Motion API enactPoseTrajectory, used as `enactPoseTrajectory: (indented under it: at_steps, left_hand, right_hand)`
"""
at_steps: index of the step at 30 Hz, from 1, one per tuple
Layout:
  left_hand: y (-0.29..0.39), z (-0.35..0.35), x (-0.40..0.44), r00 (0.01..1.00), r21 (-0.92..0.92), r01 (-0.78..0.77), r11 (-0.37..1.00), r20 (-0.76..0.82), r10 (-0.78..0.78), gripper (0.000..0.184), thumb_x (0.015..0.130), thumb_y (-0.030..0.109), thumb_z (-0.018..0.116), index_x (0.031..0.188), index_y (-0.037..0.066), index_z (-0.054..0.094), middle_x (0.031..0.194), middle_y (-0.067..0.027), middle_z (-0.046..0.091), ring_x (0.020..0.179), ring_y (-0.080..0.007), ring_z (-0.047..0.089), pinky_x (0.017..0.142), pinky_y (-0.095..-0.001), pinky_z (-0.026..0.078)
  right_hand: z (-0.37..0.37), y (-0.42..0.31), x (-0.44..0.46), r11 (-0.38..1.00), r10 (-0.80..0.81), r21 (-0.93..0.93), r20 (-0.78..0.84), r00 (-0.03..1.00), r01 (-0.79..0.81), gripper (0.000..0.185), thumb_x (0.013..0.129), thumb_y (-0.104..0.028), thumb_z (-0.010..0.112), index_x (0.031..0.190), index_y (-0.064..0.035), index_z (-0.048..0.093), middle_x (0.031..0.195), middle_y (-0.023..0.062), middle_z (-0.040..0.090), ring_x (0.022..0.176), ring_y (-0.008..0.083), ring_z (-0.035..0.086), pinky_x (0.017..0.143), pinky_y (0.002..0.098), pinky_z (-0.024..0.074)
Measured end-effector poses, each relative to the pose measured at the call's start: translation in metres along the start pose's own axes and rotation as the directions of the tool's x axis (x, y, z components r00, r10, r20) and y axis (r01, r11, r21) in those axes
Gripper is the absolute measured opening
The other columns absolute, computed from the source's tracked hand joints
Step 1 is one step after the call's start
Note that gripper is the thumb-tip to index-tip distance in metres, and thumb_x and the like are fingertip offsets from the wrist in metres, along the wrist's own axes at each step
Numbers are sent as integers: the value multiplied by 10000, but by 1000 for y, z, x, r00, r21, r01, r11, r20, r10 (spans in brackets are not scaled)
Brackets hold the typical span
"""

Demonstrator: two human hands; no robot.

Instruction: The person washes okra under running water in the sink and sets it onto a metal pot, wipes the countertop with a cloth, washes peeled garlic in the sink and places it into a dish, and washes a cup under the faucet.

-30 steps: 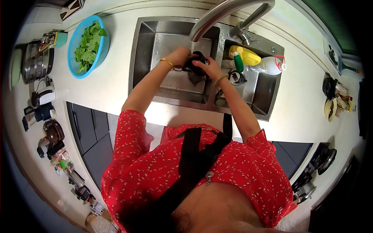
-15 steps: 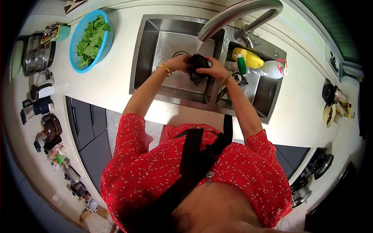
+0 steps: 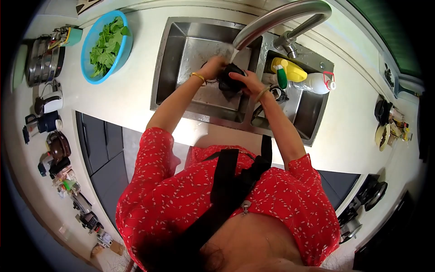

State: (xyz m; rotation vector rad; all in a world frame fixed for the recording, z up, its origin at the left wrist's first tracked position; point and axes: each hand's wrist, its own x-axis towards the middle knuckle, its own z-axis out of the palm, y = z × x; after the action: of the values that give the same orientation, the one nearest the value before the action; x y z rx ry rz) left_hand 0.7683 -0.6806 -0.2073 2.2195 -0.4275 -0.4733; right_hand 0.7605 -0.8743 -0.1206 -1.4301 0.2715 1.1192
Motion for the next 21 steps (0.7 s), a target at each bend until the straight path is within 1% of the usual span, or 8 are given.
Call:
enactPoseTrajectory:
  at_steps: [3, 5, 9, 10, 13, 16, 19, 21]
  left_hand:
    - [-15, 9, -10, 921, -352, 358, 865, 283, -266, 244, 789, 120, 475, 984, -9, 541, 826, -87, 600, 641, -181, 577, 592, -277, 463]
    - [1, 3, -17, 806, -669, 585, 458, 421, -416, 266, 828, 151, 456, 1030, -10, 517, 833, -45, 587, 659, -146, 570, 582, -253, 465]
    - [30, -11, -25, 901, -644, 359, 675, 52, -430, 311, 867, 245, 456, 990, -25, 548, 762, -15, 551, 694, -71, 488, 595, -201, 397]
    - [35, -12, -28, 916, -728, 286, 622, 18, -401, 336, 870, 275, 461, 981, -27, 556, 760, -4, 540, 679, -70, 474, 611, -190, 371]
    - [61, -23, -33, 942, -749, 256, 612, 50, -333, 327, 859, 267, 484, 983, -27, 556, 775, -3, 550, 691, -68, 479, 611, -196, 379]
    - [59, -21, -25, 903, -884, 296, 363, 135, -408, 299, 848, 254, 508, 956, -18, 567, 783, -7, 564, 705, -64, 491, 609, -201, 385]
    - [46, -16, -17, 890, -849, 367, 380, 201, -410, 270, 839, 239, 524, 935, -9, 570, 810, -11, 576, 714, -68, 511, 613, -202, 399]
    - [49, -17, -22, 917, -748, 362, 556, 179, -355, 272, 841, 243, 523, 942, -6, 563, 825, -14, 577, 714, -72, 522, 618, -203, 408]
  right_hand:
    - [-7, 19, 21, 947, -265, -219, -121, 957, 235, 523, 619, -415, 711, 918, -22, 540, 699, 19, 549, 503, 96, 481, 429, 209, 374]
    - [-4, 19, 19, 863, -386, -421, -189, 903, 281, 604, 579, -442, 729, 936, 5, 534, 772, 67, 576, 611, 142, 537, 532, 244, 429]
    - [-6, 23, 24, 758, -492, -601, -271, 827, 253, 739, 510, -482, 749, 982, 35, 513, 889, 154, 589, 809, 235, 578, 716, 308, 450]
    - [-4, 20, 21, 756, -482, -614, -288, 827, 227, 742, 506, -480, 749, 988, 31, 511, 902, 164, 587, 825, 250, 577, 725, 317, 448]
    - [9, 8, 10, 757, -453, -631, -320, 832, 169, 745, 496, -474, 749, 1003, 15, 503, 927, 188, 578, 860, 293, 569, 745, 340, 442]
    - [17, 7, 12, 744, -473, -644, -320, 821, 177, 745, 491, -472, 743, 1008, 2, 491, 923, 204, 566, 864, 329, 555, 750, 359, 441]
    - [19, 11, 15, 668, -566, -713, -303, 766, 212, 756, 490, -480, 736, 1010, 1, 475, 912, 222, 552, 858, 350, 546, 745, 372, 444]
    - [17, 13, 16, 624, -633, -741, -295, 716, 246, 763, 489, -476, 738, 1022, -3, 465, 913, 223, 545, 855, 354, 542, 743, 374, 445]
